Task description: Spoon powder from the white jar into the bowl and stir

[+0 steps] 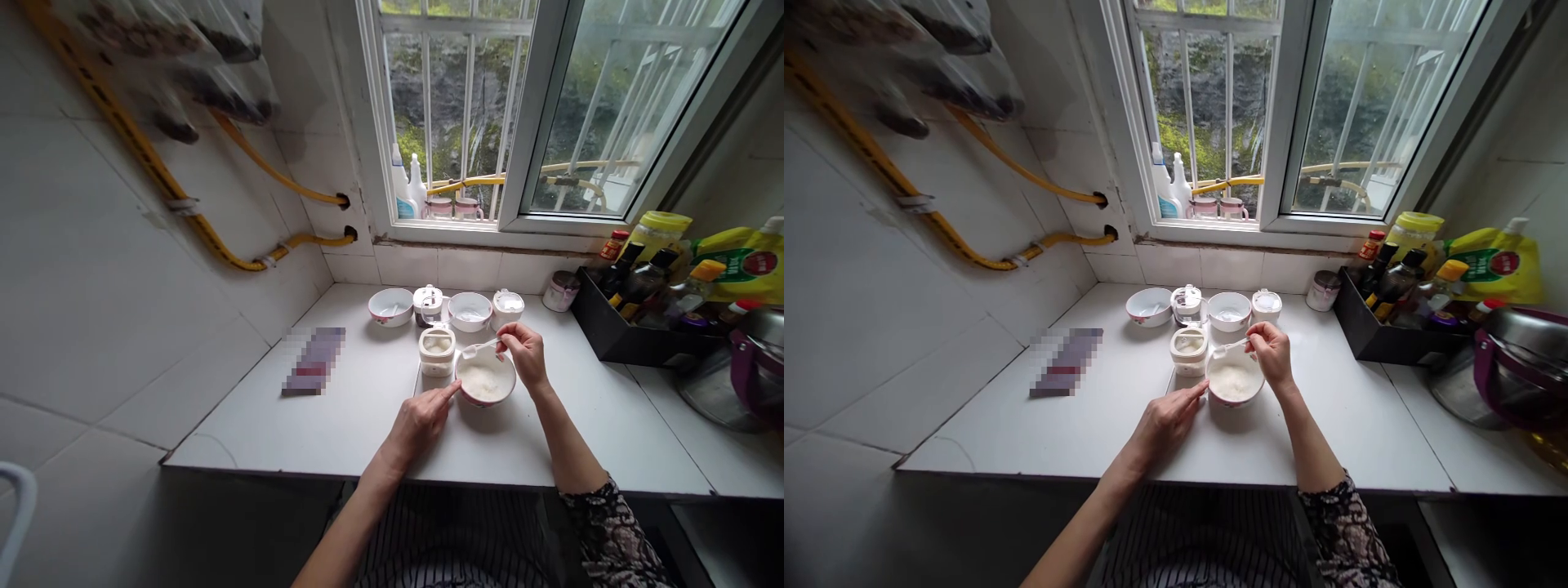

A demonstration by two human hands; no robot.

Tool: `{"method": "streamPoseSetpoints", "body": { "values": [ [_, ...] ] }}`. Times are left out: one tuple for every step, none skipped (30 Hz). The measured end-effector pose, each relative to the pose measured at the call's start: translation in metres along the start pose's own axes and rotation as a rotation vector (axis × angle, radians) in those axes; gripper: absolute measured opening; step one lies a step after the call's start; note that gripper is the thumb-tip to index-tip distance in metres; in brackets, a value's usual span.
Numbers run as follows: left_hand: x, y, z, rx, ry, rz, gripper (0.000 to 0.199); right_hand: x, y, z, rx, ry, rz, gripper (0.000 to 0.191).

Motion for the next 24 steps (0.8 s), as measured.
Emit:
{"method": "streamPoseSetpoints", "body": {
  "values": [
    [0.000, 0.000, 0.000, 0.001, -0.005, 0.007, 0.047, 0.001, 0.003, 0.000, -0.069, 0.027, -0.005, 0.008],
    [0.000, 0.001, 0.001, 0.001, -0.007, 0.011, 0.047, 0.001, 0.004, -0.001, -0.158, 0.072, -0.004, 0.008],
    [0.001, 0.001, 0.001, -0.001, -0.006, 0.013, 0.047, 0.001, 0.005, -0.002, -0.262, 0.133, 0.009, 0.009],
    [0.001, 0.001, 0.001, -0.002, -0.005, 0.014, 0.047, 0.000, 0.005, -0.004, -0.371, 0.204, 0.029, 0.010],
    [0.000, 0.000, 0.001, -0.004, -0.005, 0.012, 0.048, -0.001, 0.003, -0.005, -0.472, 0.275, 0.044, 0.011],
    [0.000, 0.000, 0.000, -0.004, -0.004, 0.011, 0.048, -0.003, 0.000, -0.006, -0.553, 0.337, 0.050, 0.013],
    [0.000, 0.000, 0.000, -0.003, -0.002, 0.010, 0.048, -0.004, -0.004, -0.006, -0.608, 0.383, 0.037, 0.013],
    [0.000, 0.000, 0.000, -0.004, -0.001, 0.009, 0.047, -0.006, -0.008, -0.005, -0.637, 0.410, 0.002, 0.014],
    [0.000, 0.000, 0.000, -0.006, 0.000, 0.008, 0.047, -0.007, -0.013, -0.005, -0.647, 0.422, -0.051, 0.015],
    [0.000, -0.001, 0.000, -0.010, 0.002, 0.006, 0.047, -0.008, -0.017, -0.004, -0.641, 0.424, -0.110, 0.016],
    [-0.001, -0.001, -0.001, -0.015, 0.003, 0.006, 0.047, -0.010, -0.020, -0.003, -0.625, 0.421, -0.164, 0.016],
    [-0.001, -0.001, -0.001, -0.019, 0.001, 0.009, 0.047, -0.011, -0.021, -0.003, -0.605, 0.415, -0.207, 0.016],
    [-0.001, -0.001, -0.001, -0.022, 0.001, 0.010, 0.047, -0.011, -0.022, -0.004, -0.584, 0.409, -0.235, 0.016],
    [-0.001, -0.001, -0.001, -0.023, 0.001, 0.011, 0.047, -0.012, -0.021, -0.004, -0.563, 0.403, -0.243, 0.016],
    [-0.001, -0.001, -0.001, -0.023, 0.003, 0.010, 0.046, -0.011, -0.019, -0.005, -0.543, 0.396, -0.231, 0.016],
    [-0.001, -0.001, -0.001, -0.022, 0.005, 0.008, 0.047, -0.011, -0.017, -0.006, -0.527, 0.388, -0.207, 0.016],
    [-0.001, -0.001, -0.001, -0.021, 0.006, 0.006, 0.047, -0.010, -0.014, -0.007, -0.513, 0.377, -0.175, 0.016],
    [-0.001, -0.001, -0.001, -0.021, 0.007, 0.006, 0.047, -0.009, -0.011, -0.008, -0.498, 0.362, -0.139, 0.016],
    [-0.001, -0.001, -0.001, -0.020, 0.005, 0.007, 0.047, -0.008, -0.008, -0.008, -0.482, 0.341, -0.103, 0.016],
    [-0.001, -0.001, 0.000, -0.020, 0.003, 0.009, 0.048, -0.006, -0.005, -0.008, -0.465, 0.314, -0.075, 0.015],
    [-0.001, -0.001, 0.000, -0.019, 0.001, 0.010, 0.048, -0.006, -0.004, -0.007, -0.446, 0.284, -0.058, 0.015],
    [-0.001, -0.001, 0.000, -0.017, -0.001, 0.010, 0.048, -0.005, -0.003, -0.006, -0.425, 0.253, -0.052, 0.014],
    [-0.001, -0.001, 0.000, -0.016, -0.003, 0.009, 0.048, -0.004, -0.003, -0.005, -0.407, 0.225, -0.054, 0.014],
    [-0.001, -0.001, 0.000, -0.015, -0.003, 0.008, 0.049, -0.004, -0.004, -0.004, -0.394, 0.203, -0.063, 0.014]
  ]
}}
Point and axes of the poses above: each hand's wrist, its own x-axis towards the middle knuckle, its own y-axis out of the back of the hand, z = x × y, the point moved 5 cm from there along x, towards the middle knuckle, and after that the axes turned 11 degrees about -y, right-handed, at the moved point
